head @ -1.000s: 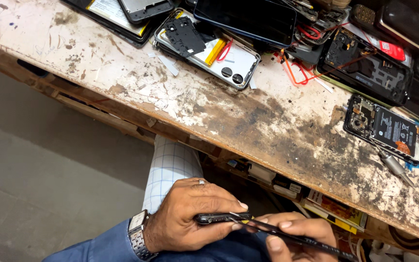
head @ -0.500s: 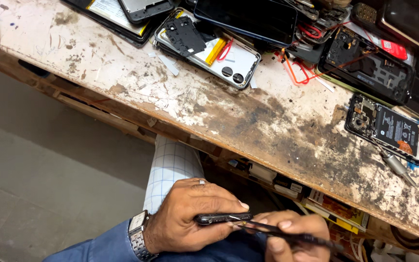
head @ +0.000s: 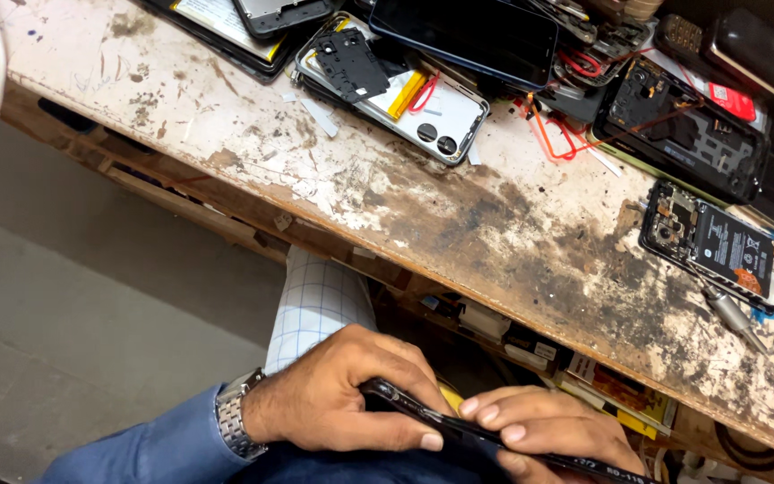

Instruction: The person disassembles a smartphone on a cluttered workbench, using a screwdriver to remove screws and pry the battery from the phone body. They reattach the back cover, test the phone with a charging cable, then hand the phone through a window to a waiting customer.

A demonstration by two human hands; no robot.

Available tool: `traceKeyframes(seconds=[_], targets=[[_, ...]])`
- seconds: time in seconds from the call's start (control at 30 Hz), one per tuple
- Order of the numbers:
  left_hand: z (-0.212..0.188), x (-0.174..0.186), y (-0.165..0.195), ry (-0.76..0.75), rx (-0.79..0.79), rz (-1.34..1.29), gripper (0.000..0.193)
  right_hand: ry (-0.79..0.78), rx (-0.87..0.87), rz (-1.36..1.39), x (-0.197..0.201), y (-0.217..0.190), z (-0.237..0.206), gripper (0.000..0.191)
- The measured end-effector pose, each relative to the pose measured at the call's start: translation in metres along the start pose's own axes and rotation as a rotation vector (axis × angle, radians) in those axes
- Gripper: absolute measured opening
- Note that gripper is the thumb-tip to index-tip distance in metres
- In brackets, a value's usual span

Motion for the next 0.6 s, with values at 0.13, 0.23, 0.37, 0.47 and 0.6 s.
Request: traceKeyframes(seconds=[0.13,0.23,0.37,0.47,0.6], targets=[[0.0,-0.001,0.0,-0.024,0.025,-0.01,0.018,-0.016,-0.022,-0.013,-0.003,-0.004,0.005,0.024],[0.001,0.0,0.001,-0.032,0.023,-0.019,0.018,0.008,-0.051,-0.068,-0.004,-0.008,0.005,0.024],[0.001,0.0,0.0,-0.032,0.025,-0.032,0.018,-0.005,-0.052,-0.142,-0.006,-0.01,0.006,0.024],[0.001,-0.001,0.0,-0.029,0.024,-0.031,0.018,-0.016,-0.018,-0.124,-0.005,-0.01,0.004,0.024],[0.002,-0.002,0.002,-0.041,0.023,-0.008,0.018,0.005,-0.012,-0.075,-0.006,-0.004,0.002,0.021]])
Point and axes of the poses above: each hand's wrist, its own z-axis towards the middle knuckle, its own x-axis out of the back of the hand, y = z × x, the point moved 8 cm from there along z, towards the middle knuckle, and after that the axes turned 7 degrees about -z, right-handed, at the moved point
